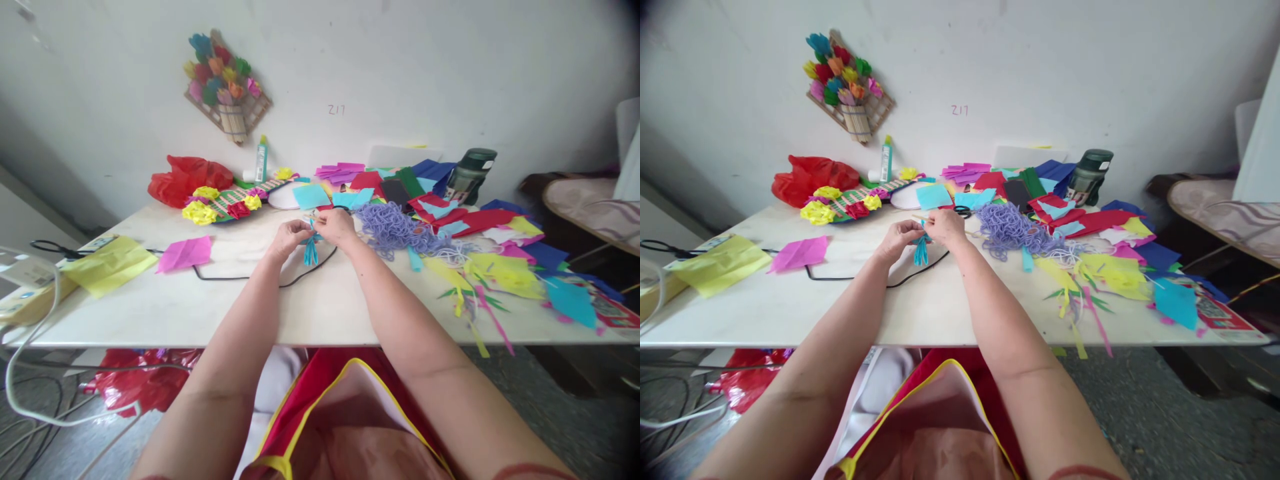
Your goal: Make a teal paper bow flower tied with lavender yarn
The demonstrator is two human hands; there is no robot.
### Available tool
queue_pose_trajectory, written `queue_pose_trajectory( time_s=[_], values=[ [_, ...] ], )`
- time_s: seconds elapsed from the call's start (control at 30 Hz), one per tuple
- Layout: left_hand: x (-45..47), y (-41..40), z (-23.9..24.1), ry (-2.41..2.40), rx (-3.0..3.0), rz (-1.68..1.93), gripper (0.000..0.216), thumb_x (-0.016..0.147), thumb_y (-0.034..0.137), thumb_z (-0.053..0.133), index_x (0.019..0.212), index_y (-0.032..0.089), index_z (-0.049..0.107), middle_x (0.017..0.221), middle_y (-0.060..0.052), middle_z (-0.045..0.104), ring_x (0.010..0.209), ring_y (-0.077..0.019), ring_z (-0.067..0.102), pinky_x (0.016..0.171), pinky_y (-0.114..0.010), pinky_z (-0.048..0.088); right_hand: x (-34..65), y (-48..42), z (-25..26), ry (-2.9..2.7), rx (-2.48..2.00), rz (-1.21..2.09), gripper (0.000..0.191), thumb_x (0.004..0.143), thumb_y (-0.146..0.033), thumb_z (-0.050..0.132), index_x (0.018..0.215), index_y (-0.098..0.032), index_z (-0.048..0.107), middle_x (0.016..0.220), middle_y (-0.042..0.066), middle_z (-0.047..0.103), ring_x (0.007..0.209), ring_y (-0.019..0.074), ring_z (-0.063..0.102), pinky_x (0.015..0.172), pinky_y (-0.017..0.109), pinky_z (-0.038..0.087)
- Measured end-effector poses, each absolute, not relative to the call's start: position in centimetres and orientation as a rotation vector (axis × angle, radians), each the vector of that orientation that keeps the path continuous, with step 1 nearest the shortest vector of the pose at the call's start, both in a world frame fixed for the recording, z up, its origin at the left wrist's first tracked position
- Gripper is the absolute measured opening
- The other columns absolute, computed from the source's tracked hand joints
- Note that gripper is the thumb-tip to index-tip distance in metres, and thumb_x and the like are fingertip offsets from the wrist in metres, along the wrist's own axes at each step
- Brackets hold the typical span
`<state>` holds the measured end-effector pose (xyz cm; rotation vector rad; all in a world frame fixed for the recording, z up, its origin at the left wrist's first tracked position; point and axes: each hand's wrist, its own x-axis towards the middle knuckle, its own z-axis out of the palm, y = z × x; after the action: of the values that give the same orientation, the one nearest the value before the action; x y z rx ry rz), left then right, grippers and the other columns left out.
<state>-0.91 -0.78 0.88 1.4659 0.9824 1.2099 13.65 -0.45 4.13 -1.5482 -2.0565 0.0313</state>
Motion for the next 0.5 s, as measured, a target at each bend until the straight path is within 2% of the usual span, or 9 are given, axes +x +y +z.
queue_pose_trajectory(
  time_s=[0.5],
  values=[
    [-1.05,-0.2,0.5,1.067,1.46,1.235,0.019,0.055,0.027,0.066,0.067,0.012,0.063,0.058,-0.003,0.062,0.056,-0.0143,0.058,0.052,-0.023,0.04,13.78,-0.06,3.91,-2.044,-1.583,0.056,0.02,0.075,-0.029,0.051,0.07,-0.018,0.067,0.072,0.004,0.066,0.067,0.0145,0.053,0.054,0.025,0.024]
  ],
)
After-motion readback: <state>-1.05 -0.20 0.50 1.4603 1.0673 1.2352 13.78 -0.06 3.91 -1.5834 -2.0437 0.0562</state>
